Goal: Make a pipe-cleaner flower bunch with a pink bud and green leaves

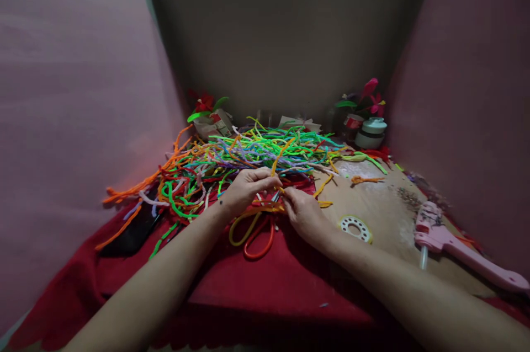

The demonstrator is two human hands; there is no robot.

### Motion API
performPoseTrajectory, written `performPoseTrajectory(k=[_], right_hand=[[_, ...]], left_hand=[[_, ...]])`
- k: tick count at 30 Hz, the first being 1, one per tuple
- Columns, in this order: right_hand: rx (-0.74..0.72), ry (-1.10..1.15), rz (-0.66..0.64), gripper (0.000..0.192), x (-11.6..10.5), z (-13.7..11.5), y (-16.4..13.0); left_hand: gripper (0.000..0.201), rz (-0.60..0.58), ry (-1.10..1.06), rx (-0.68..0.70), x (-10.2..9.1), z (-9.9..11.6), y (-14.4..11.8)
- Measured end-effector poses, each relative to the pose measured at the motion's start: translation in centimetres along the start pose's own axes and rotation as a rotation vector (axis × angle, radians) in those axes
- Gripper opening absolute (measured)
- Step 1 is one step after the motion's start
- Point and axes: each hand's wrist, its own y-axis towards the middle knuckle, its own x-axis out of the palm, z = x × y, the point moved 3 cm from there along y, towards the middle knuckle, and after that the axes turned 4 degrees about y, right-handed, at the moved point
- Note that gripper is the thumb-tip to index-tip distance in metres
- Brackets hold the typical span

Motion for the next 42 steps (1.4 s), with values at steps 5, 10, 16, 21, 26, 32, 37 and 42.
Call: performPoseTrajectory(k=[5,10,16,21,26,32,37,42], right_hand=[[0.000,-0.035,-0.053,0.016,0.8,0.3,-0.2],[-0.008,-0.074,-0.106,0.015,1.2,0.2,-0.4],[-0.021,-0.075,-0.130,0.015,1.3,0.1,-0.7],[-0.033,-0.034,-0.136,0.019,1.1,0.0,-0.8],[-0.043,0.000,-0.146,0.021,1.1,-0.1,-0.8],[-0.022,0.087,-0.065,0.023,0.6,-0.1,-0.7],[-0.122,0.206,0.123,0.030,-1.0,-0.9,-0.8],[-0.174,0.303,0.147,0.023,-2.0,-1.5,-0.7]], left_hand=[[0.020,0.160,-0.331,-0.047,-0.3,-0.5,0.1],[0.016,0.354,-0.527,-0.003,-1.6,-0.2,0.5],[0.006,0.598,-0.830,0.093,-5.3,0.4,0.6],[0.010,0.642,-0.854,0.057,-6.3,0.1,0.2],[0.003,0.627,-0.838,0.073,-6.2,-0.2,0.1],[0.005,0.664,-0.823,0.125,-6.9,0.0,0.0],[0.010,0.696,-0.834,0.196,-7.4,0.3,-0.4],[0.016,0.697,-0.936,0.164,-6.2,0.8,-0.1]])
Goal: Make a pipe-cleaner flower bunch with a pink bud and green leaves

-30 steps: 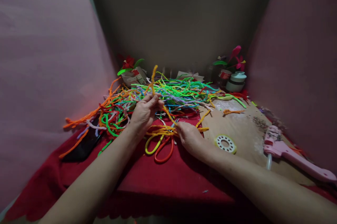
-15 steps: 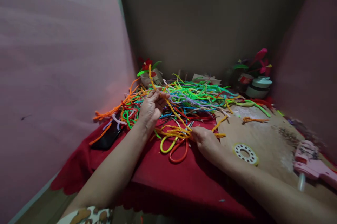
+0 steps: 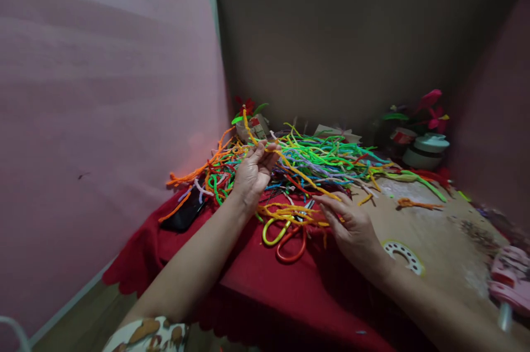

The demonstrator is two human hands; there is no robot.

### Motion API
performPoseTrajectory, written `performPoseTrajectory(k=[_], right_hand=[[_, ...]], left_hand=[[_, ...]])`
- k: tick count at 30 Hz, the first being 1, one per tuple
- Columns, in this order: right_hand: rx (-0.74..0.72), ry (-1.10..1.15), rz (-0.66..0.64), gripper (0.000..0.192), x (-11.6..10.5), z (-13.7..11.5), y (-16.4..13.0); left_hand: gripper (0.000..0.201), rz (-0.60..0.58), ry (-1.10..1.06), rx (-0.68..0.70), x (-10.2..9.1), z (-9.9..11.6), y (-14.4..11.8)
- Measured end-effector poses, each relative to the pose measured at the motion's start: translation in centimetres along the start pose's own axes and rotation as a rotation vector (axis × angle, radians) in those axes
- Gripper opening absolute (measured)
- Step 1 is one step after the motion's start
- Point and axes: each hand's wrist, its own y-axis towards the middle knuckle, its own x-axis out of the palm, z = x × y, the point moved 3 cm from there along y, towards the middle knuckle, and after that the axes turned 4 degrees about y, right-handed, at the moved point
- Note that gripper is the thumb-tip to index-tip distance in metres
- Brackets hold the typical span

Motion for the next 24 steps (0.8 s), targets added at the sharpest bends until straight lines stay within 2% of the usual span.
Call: performPoseTrajectory(k=[4,7,10,12,14,17,21,24], right_hand=[[0.115,0.057,0.003,0.034,-0.3,-0.1,0.8],[0.036,0.036,0.061,0.049,-1.0,-1.5,1.6],[-0.110,0.117,0.106,0.035,-2.0,-3.7,2.1],[-0.126,0.226,0.076,0.029,-2.4,-4.8,2.1],[-0.073,0.337,-0.016,0.030,-2.5,-5.4,1.9],[0.031,0.484,-0.148,0.037,-2.0,-5.6,1.0],[0.044,0.595,-0.078,0.043,-1.7,-5.9,-0.4],[0.027,0.585,-0.062,0.038,-1.8,-7.1,-1.2]], left_hand=[[0.016,-0.025,-0.023,-0.104,2.3,-1.4,-1.6],[0.015,-0.095,-0.036,-0.192,4.0,-3.0,-3.5],[0.015,-0.118,-0.077,-0.322,4.9,-4.8,-4.9],[0.016,-0.094,-0.105,-0.427,5.0,-5.6,-5.2],[0.019,-0.073,-0.118,-0.502,5.0,-5.6,-5.1],[0.021,-0.062,-0.145,-0.521,5.2,-4.5,-4.6],[0.021,-0.061,-0.176,-0.495,5.3,-3.2,-4.3],[0.022,-0.052,-0.202,-0.448,5.3,-2.8,-4.3]])
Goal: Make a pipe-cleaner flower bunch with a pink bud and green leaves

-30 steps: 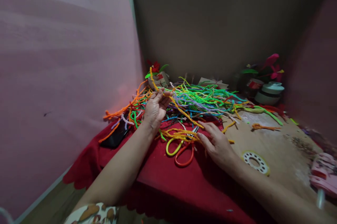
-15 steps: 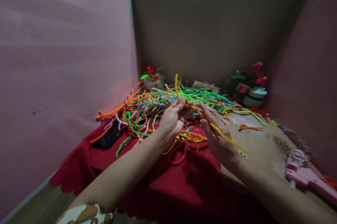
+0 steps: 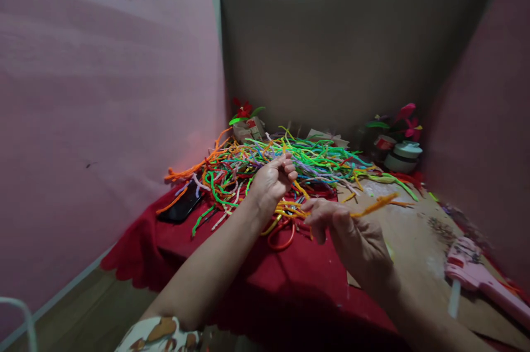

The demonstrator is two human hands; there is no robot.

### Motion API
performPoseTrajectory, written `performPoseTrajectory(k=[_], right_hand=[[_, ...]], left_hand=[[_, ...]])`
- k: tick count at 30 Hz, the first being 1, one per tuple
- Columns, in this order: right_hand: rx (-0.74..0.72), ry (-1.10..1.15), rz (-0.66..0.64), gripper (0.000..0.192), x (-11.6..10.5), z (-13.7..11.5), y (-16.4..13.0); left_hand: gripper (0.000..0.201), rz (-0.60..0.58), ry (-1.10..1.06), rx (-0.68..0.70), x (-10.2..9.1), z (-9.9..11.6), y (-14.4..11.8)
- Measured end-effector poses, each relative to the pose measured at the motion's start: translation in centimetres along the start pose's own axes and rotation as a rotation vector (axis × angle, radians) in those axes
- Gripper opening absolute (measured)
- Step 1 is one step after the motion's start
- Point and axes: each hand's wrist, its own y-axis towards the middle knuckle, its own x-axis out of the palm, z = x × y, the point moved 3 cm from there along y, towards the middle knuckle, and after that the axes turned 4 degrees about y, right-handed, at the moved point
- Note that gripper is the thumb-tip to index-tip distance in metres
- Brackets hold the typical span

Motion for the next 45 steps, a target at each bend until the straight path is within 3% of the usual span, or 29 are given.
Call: performPoseTrajectory(k=[4,9,13,19,28,33,36,40,45], right_hand=[[-0.023,-0.007,0.034,0.032,0.4,-1.4,-0.6],[0.037,-0.010,0.107,0.038,0.5,-0.3,-0.9],[0.035,0.116,0.184,0.040,0.4,0.3,-0.2],[-0.013,0.312,0.352,0.041,-1.3,-1.5,1.8],[0.079,0.434,0.342,0.040,0.1,-1.1,0.0],[-0.055,0.545,0.406,0.043,-1.9,-3.4,2.3],[-0.058,0.594,0.403,0.046,-3.4,-4.0,4.1],[0.032,0.680,0.429,0.045,-5.2,-3.5,5.1],[0.143,0.833,0.536,0.042,-6.5,-2.2,5.1]], left_hand=[[0.024,-0.001,-0.024,0.037,0.2,0.3,0.1],[0.023,-0.001,-0.021,0.027,0.8,0.9,0.9],[0.024,0.038,-0.042,0.056,0.8,1.1,1.4],[0.025,0.098,-0.065,0.078,0.4,0.7,1.4],[0.028,0.095,-0.056,0.119,1.2,1.7,1.6],[0.018,-0.050,-0.043,0.217,2.5,0.7,0.1],[0.011,-0.253,0.166,0.133,3.3,-1.1,-1.4],[0.012,-0.217,0.476,0.103,3.1,-2.6,-2.3],[0.019,-0.184,0.377,0.177,3.2,-2.1,-2.0]])
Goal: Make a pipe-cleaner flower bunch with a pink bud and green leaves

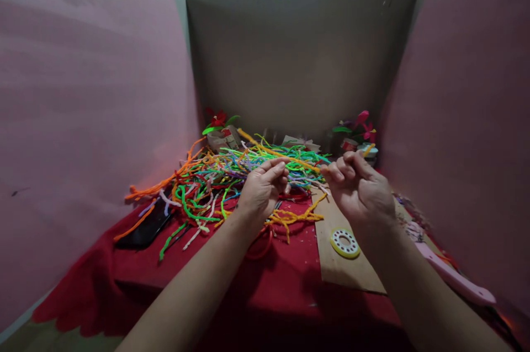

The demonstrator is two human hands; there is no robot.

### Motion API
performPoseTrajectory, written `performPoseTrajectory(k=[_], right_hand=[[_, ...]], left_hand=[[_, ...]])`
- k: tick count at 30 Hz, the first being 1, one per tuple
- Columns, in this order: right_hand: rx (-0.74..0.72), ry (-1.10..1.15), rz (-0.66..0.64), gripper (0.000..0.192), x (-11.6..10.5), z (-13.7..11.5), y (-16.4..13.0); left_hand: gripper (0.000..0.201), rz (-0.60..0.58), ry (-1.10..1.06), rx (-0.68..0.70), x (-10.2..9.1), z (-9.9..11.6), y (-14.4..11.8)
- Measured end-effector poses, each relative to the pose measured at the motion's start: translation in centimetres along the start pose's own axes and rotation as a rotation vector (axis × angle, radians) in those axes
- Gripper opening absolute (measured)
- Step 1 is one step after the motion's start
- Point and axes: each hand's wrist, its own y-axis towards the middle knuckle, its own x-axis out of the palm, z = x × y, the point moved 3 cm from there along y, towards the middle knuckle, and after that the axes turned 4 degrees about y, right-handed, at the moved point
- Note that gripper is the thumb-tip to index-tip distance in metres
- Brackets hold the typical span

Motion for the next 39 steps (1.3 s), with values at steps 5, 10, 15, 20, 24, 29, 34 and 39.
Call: performPoseTrajectory(k=[5,10,15,20,24,29,34,39], right_hand=[[0.091,0.023,0.058,0.042,-1.2,0.5,0.6],[0.111,-0.007,0.055,0.021,-1.9,0.3,1.3],[0.100,-0.238,-0.059,0.030,-2.6,1.7,1.9],[0.053,-0.387,-0.048,0.017,-3.9,4.2,2.7],[-0.009,-0.374,0.056,0.015,-4.5,4.0,3.4],[0.092,-0.347,0.021,0.017,-4.9,3.7,3.4],[0.134,-0.564,-0.096,0.013,-5.1,4.1,2.8],[-0.069,-1.039,-0.146,0.013,-5.5,3.8,2.4]], left_hand=[[0.014,0.053,-0.040,-0.064,-0.6,0.1,0.6],[0.007,0.087,-0.043,-0.099,-0.8,-0.6,1.4],[0.007,0.156,-0.039,-0.037,-0.5,-1.1,2.2],[0.012,0.117,0.046,-0.067,0.3,-2.4,2.0],[0.018,0.054,0.156,-0.121,0.2,-3.2,1.9],[0.020,-0.011,0.305,-0.127,-0.5,-3.1,2.6],[0.020,-0.077,0.396,-0.038,-0.8,-2.9,3.1],[0.020,-0.021,0.324,-0.079,-1.5,-3.9,3.1]])
